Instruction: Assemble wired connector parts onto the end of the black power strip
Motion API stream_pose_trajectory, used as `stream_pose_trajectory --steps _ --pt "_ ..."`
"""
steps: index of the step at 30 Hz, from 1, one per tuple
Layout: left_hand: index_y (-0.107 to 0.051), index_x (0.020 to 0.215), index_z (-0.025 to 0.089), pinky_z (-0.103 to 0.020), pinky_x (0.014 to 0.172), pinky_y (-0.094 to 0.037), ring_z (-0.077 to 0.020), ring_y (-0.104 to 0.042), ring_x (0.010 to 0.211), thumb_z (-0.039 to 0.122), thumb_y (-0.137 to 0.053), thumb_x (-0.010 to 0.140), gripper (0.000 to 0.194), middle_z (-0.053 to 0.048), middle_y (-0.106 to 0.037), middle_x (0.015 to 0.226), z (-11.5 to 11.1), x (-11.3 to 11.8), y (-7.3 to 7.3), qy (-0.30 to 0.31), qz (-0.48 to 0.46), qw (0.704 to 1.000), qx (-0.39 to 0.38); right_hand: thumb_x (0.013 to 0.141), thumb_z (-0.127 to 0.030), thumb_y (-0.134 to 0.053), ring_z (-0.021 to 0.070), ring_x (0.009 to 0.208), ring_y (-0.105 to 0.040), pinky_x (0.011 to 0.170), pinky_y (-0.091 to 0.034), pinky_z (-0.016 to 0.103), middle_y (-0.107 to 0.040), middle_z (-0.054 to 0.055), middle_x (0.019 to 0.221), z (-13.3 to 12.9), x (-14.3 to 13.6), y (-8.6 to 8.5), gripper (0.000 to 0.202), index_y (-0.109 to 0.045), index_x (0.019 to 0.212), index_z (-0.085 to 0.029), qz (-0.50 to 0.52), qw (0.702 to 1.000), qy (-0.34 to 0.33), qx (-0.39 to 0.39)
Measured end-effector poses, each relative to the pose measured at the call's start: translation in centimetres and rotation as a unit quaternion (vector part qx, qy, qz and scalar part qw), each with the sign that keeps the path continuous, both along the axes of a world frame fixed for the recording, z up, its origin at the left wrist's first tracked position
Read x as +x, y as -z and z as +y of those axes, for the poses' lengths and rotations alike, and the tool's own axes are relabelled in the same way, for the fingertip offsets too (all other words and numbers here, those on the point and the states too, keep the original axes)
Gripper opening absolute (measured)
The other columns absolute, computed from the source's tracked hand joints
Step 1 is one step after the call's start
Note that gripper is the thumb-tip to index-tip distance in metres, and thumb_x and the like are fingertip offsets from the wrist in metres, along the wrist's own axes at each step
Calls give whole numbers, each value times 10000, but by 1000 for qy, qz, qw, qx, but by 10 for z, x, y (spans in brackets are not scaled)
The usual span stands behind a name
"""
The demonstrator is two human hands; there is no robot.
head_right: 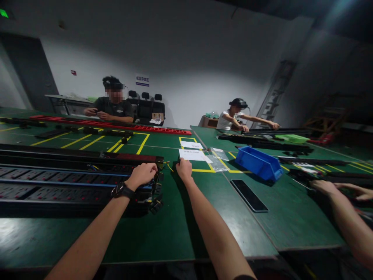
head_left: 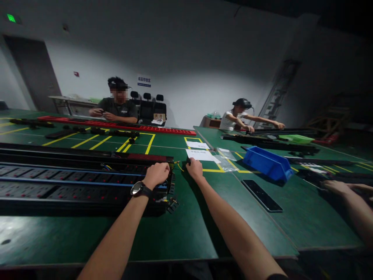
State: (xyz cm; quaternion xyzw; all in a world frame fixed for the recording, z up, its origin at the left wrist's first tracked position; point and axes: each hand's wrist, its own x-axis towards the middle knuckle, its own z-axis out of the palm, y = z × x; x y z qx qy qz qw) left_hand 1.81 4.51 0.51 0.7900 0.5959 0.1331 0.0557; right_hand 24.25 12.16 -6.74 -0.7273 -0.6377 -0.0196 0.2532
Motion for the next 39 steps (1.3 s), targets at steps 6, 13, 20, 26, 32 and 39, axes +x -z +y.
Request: stream_pose_trajectory --steps 6,13,20,26,32,39 --pt "-723 1046 297 -389 869 -535 -285 -705 1025 264 -443 905 316 -60 -766 1090 1 -2 1 3 -1 1000 -1 892 -205 -582 200 910 -722 799 -488 244 -789 63 975 9 0 2 370 -711 1237 -165 158 983 -85 41" --pt "-721 1043 299 -383 848 -535 -286 -709 1008 261 -438 905 317 -51 -767 1088 2 -2 2 5 -1 1000 0 852 -177 -601 205 821 -734 744 -508 252 -791 74 893 6 -15 -1 330 -744 1148 -158 198 971 -118 65" --pt "-721 1040 295 -371 848 -532 -278 -711 1002 254 -439 908 315 -54 -769 1078 0 -3 0 7 -1 1000 1 827 -168 -599 200 748 -714 657 -493 249 -784 81 861 2 -18 2 330 -751 1119 -149 213 964 -145 64" --pt "-723 1034 294 -388 854 -534 -289 -718 1002 260 -439 904 314 -61 -773 1073 0 -2 1 6 -3 1000 4 802 -186 -597 185 714 -691 638 -486 241 -775 63 843 1 -21 5 320 -759 1076 -157 231 958 -158 61" --pt "-717 1044 298 -387 858 -536 -289 -721 1007 261 -438 902 316 -66 -772 1072 0 -2 2 -1 6 1000 7 846 -259 -615 190 864 -695 775 -514 264 -766 51 977 -1 -31 6 265 -732 1071 -184 243 951 -180 61" --pt "-716 1037 304 -392 860 -540 -292 -721 1008 256 -442 891 315 -51 -773 1083 -1 -3 1 4 1 1000 7 897 -251 -647 203 878 -669 776 -464 268 -739 66 951 -6 -41 0 148 -696 1028 -201 116 982 -134 67"
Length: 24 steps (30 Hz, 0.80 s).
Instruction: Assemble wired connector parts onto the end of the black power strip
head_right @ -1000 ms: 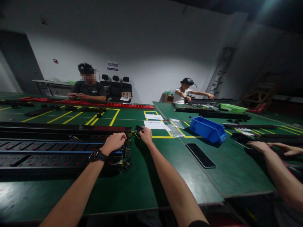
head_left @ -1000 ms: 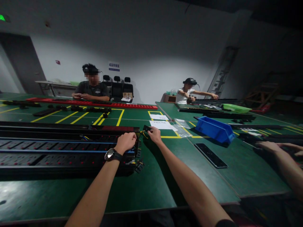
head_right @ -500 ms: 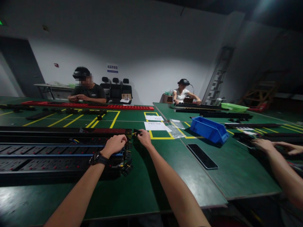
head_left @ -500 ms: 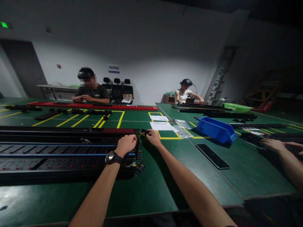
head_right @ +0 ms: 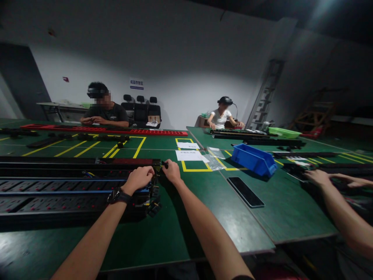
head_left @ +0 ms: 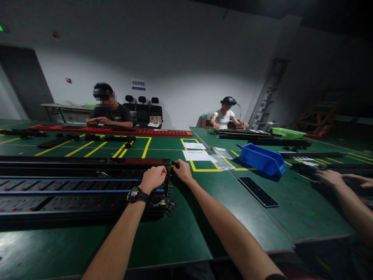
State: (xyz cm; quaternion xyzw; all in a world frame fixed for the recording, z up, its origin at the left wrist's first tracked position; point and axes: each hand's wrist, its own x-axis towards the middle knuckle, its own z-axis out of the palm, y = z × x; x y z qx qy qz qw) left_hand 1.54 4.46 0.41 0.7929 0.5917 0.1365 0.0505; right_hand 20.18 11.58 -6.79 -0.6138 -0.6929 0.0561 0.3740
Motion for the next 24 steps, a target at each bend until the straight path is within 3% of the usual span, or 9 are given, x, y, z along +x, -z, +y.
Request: stream_pose_trajectory --steps 6,10,17,24 --pt "-717 1050 306 -384 871 -540 -284 -719 1019 260 -443 905 313 -50 -771 1096 0 0 0 0 -1 1000 -2 925 -213 -623 212 913 -645 776 -420 269 -709 100 999 -6 1 -3 162 -644 1084 -190 -82 997 -16 0" --pt "-721 1050 298 -375 873 -538 -284 -717 1019 253 -453 909 306 -61 -771 1095 1 0 0 1 2 1000 -3 903 -209 -655 219 884 -659 743 -411 268 -729 90 994 -6 3 -1 179 -633 1081 -203 -65 997 -18 -38" --pt "-726 1060 301 -361 865 -535 -278 -718 1017 256 -455 907 314 -59 -774 1096 3 0 1 -1 9 1000 -4 920 -265 -659 217 923 -670 768 -432 266 -742 80 1024 -6 3 3 187 -650 1100 -213 -29 999 -18 -21" --pt "-720 1047 309 -363 872 -535 -267 -719 1013 265 -451 908 306 -46 -774 1093 5 -1 2 2 9 1000 -5 897 -349 -656 209 844 -648 749 -443 281 -711 58 905 -11 22 5 433 -591 1274 -147 47 999 -13 -14"
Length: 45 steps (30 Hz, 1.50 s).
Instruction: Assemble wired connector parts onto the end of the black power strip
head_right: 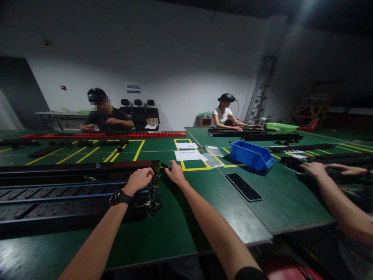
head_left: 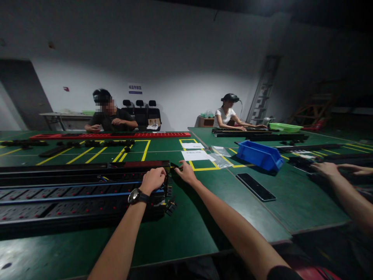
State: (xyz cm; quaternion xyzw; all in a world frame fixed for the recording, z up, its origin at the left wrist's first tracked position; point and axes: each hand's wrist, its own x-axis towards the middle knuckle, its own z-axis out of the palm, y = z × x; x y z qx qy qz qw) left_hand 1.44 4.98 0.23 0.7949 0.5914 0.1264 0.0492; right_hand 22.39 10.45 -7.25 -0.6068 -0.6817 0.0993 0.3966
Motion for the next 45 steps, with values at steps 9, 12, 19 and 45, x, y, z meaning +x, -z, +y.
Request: stream_pose_trajectory --steps 9,12,19,45 --pt "-718 1039 308 -367 857 -536 -272 -717 1017 261 -450 914 299 -44 -773 1093 0 -1 0 2 -2 1000 3 925 -436 -598 150 700 -560 647 -432 263 -642 19 814 -80 27 -10 336 -682 1081 -151 123 967 -206 -85" --pt "-721 1040 306 -357 863 -534 -266 -715 1023 258 -456 912 298 -42 -772 1099 -1 -1 -1 -2 3 1000 2 911 -493 -655 137 714 -577 644 -446 250 -675 35 906 -106 23 -23 423 -692 1160 -154 167 916 -331 -154" --pt "-722 1066 315 -348 876 -530 -258 -714 1034 271 -465 908 305 -36 -772 1108 -1 0 -4 -5 11 1000 1 837 -469 -762 162 811 -641 763 -505 274 -736 48 935 -116 8 -37 373 -749 1040 -157 160 858 -447 -197" --pt "-718 1052 295 -335 870 -521 -256 -711 1042 271 -479 906 282 -43 -771 1111 -1 -1 -5 2 0 1000 -6 908 -429 -665 156 758 -583 662 -375 239 -694 35 866 -129 -9 -45 243 -729 921 -195 -72 954 -290 -11"
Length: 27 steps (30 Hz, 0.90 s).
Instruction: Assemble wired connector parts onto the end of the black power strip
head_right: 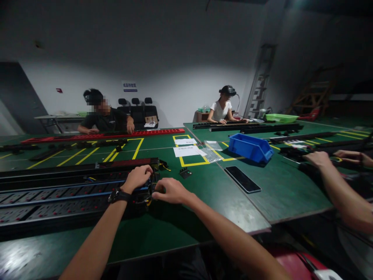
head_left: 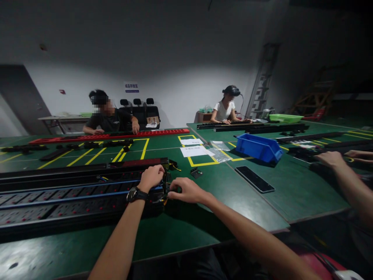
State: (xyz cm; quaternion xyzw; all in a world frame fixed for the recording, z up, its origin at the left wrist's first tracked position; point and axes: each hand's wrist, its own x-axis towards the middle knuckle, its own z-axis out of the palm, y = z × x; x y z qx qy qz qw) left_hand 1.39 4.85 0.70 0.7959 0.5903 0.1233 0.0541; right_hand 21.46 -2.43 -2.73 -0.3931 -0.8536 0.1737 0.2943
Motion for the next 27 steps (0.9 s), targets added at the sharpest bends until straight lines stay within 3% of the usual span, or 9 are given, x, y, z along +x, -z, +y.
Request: stream_pose_trajectory --steps 3,7,11,15,19,21,24,27 --pt "-719 1036 294 -335 862 -522 -257 -712 1038 266 -477 899 279 -44 -772 1095 -1 0 1 -1 -3 1000 3 882 -339 -679 154 739 -556 650 -344 241 -670 37 809 -7 -17 -2 178 -710 794 -188 -44 998 16 30" --pt "-719 1034 293 -342 856 -523 -263 -712 1027 257 -472 892 288 -42 -770 1087 0 0 1 -2 -3 1000 9 820 -222 -685 125 651 -517 606 -307 233 -650 6 707 -4 -31 -1 128 -686 698 -181 -44 998 34 6" --pt "-722 1052 293 -326 859 -519 -252 -709 1025 251 -476 890 298 -42 -770 1090 0 1 1 -7 -1 1000 4 793 -218 -715 110 620 -531 580 -303 221 -662 -9 686 -4 -44 4 82 -722 724 -173 -3 998 56 -16" --pt "-720 1044 293 -330 866 -516 -252 -708 1029 251 -468 894 297 -38 -772 1095 1 0 1 -3 -4 1000 8 866 -288 -683 108 622 -563 588 -353 208 -682 -8 701 -5 -47 6 147 -773 837 -177 78 996 33 -22" --pt "-716 1057 296 -342 881 -514 -259 -706 1047 261 -472 892 297 -36 -772 1114 1 -1 2 8 -2 1000 14 910 -288 -610 134 664 -613 601 -389 220 -711 18 749 6 -24 -3 194 -767 894 -176 82 989 120 1" --pt "-716 1062 298 -346 888 -513 -260 -706 1050 264 -478 890 295 -33 -772 1115 2 -2 2 13 -1 1000 13 872 -263 -628 169 703 -648 618 -398 244 -732 41 787 15 -2 -9 154 -762 888 -187 -26 980 200 -7" --pt "-716 1055 295 -349 887 -514 -257 -707 1043 263 -478 894 289 -28 -769 1125 2 -3 2 20 -5 1000 10 844 -229 -631 249 798 -692 663 -435 292 -748 116 877 25 30 -11 138 -752 880 -173 -200 929 308 -40" --pt "-714 1043 288 -343 875 -516 -250 -705 1031 259 -482 892 278 -25 -764 1128 3 -3 3 26 -10 1000 9 919 -222 -545 269 889 -699 738 -475 326 -738 138 986 26 42 -9 227 -731 1042 -174 -221 915 336 -33"
